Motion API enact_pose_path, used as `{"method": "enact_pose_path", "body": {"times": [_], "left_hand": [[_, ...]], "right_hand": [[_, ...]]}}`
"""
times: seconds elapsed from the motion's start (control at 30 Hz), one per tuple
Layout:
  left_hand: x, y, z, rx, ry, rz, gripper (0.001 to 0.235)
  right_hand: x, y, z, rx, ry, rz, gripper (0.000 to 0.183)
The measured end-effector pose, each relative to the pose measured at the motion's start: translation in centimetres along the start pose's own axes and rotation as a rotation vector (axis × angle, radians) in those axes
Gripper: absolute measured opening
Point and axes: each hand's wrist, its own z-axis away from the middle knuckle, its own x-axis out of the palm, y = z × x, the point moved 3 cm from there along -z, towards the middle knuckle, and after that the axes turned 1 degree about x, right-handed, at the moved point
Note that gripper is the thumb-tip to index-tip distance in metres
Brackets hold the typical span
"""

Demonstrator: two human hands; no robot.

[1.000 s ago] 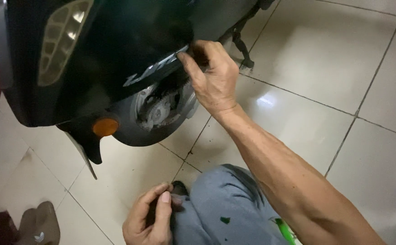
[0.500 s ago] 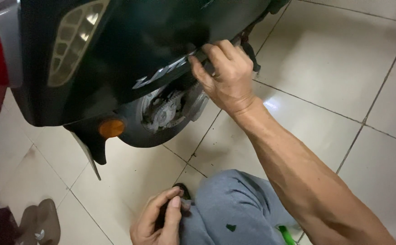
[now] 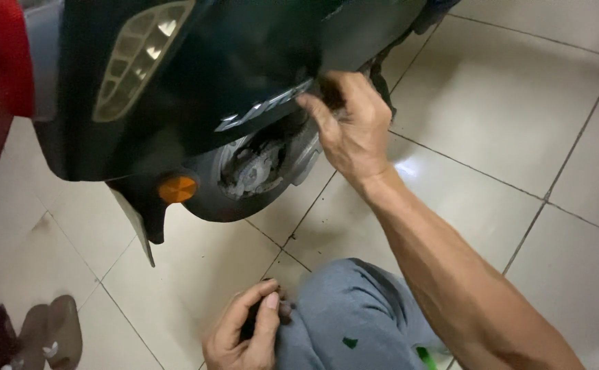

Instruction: The person peels a small sticker from its backing and applies it to the rear side panel of a dark green scooter. They smooth the sticker with their fingers, then handle a roll of green tape and a small white object before returning to the scooter to press the sticker firmly.

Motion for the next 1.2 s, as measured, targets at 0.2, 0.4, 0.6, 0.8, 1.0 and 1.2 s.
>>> {"method": "enact_pose_path", "body": {"times": [0.2,0.4,0.6,0.8,1.0,1.2], "left_hand": [[-0.2,-0.7,-0.1,0.009,-0.021,-0.06,0.017],[-0.3,0.3,-0.3,0.062,-0.039,-0.07,0.018],[-0.2,-0.2,-0.7,0.046,-0.104,-0.071,0.021],[-0.2,-0.4,-0.6,0.105,-0.147,-0.065,0.02],[-0.1,0.2,-0.8,0.118,-0.159,-0.086,0.021],[0.0,0.5,-0.9,0.15,-0.186,-0.025,0.023]], "right_hand": [[2.4,-1.4,1.4,0.64,-0.009,-0.436,0.029],[2.9,-2.0,1.4,0.718,-0.059,-0.405,0.032],[4.4,-4.5,2.3,0.752,-0.132,-0.456,0.031],[5.6,-5.4,2.1,0.745,-0.069,-0.577,0.028],[5.7,-5.8,2.0,0.798,-0.022,-0.611,0.027],[5.9,-5.8,2.6,0.741,-0.078,-0.589,0.038]]}}
